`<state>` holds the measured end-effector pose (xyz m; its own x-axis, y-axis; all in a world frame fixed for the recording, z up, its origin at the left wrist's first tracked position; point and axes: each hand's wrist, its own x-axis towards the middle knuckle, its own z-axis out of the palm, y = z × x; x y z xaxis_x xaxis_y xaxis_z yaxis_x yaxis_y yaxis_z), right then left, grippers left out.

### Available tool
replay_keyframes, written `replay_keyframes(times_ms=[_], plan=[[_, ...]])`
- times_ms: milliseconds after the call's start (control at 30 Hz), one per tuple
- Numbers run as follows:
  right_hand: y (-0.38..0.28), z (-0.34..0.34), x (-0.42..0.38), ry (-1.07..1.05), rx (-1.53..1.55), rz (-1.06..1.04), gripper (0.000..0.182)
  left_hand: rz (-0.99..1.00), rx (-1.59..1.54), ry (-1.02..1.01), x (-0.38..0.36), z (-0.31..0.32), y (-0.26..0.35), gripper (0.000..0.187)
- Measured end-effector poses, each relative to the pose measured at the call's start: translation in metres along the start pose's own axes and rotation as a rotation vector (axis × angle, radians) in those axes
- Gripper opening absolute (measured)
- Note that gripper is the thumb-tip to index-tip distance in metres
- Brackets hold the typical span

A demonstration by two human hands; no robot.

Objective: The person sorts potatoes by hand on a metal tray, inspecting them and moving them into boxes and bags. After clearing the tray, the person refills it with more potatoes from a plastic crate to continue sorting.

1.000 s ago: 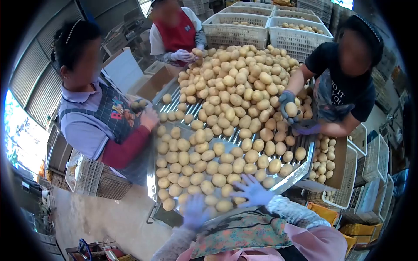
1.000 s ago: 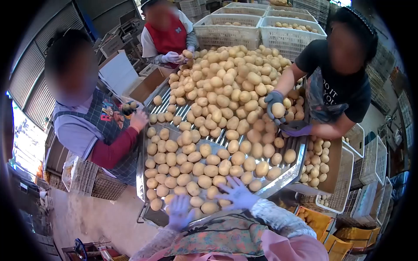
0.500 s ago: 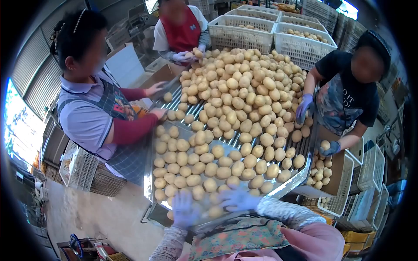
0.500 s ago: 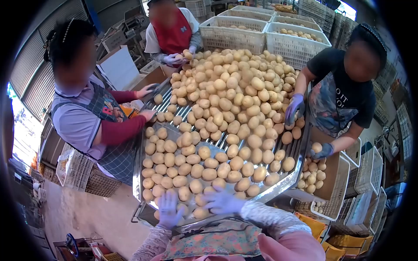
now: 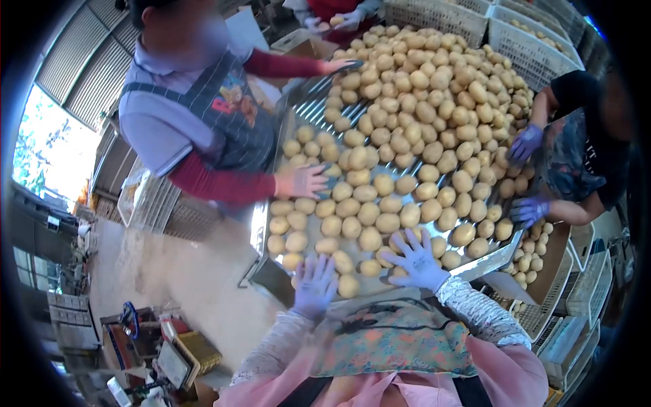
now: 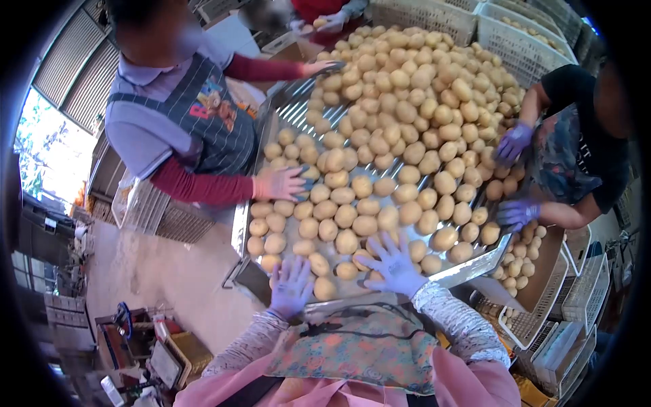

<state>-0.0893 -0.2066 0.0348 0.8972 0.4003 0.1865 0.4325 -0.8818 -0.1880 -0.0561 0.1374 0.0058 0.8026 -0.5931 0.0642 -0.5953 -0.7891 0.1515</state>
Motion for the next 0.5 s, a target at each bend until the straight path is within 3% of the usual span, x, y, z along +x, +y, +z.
replay_keyframes(times_ms=[133, 200, 267, 300, 400, 433, 500], plan=[[-0.039, 0.005, 0.042, -0.158, 0.257, 0.001, 0.076, -0.207, -0.062, -0.002, -0.014, -0.029, -0.024, 0.062], [-0.060, 0.017, 0.059, -0.144, 0.194, -0.026, 0.071, -0.424, -0.017, 0.142, 0.000, -0.022, -0.023, 0.068], [-0.072, 0.041, 0.068, -0.140, 0.147, -0.379, 0.063, -0.411, -0.006, 0.164, 0.021, -0.006, -0.007, 0.068], [-0.074, 0.048, 0.066, -0.109, 0.120, -0.392, 0.049, -0.300, -0.090, 0.153, 0.031, 0.002, 0.011, 0.068], [-0.036, 0.042, 0.042, -0.129, 0.184, -0.472, 0.039, -0.052, -0.150, 0.099, 0.041, -0.003, 0.019, 0.070], [-0.024, 0.035, 0.029, 0.004, 0.317, -0.368, 0.031, 0.086, -0.118, 0.054, 0.042, -0.008, 0.015, 0.071], [0.006, -0.010, 0.002, -0.024, 0.397, -0.101, 0.032, 0.010, -0.071, 0.046, 0.059, -0.014, -0.016, 0.072]])
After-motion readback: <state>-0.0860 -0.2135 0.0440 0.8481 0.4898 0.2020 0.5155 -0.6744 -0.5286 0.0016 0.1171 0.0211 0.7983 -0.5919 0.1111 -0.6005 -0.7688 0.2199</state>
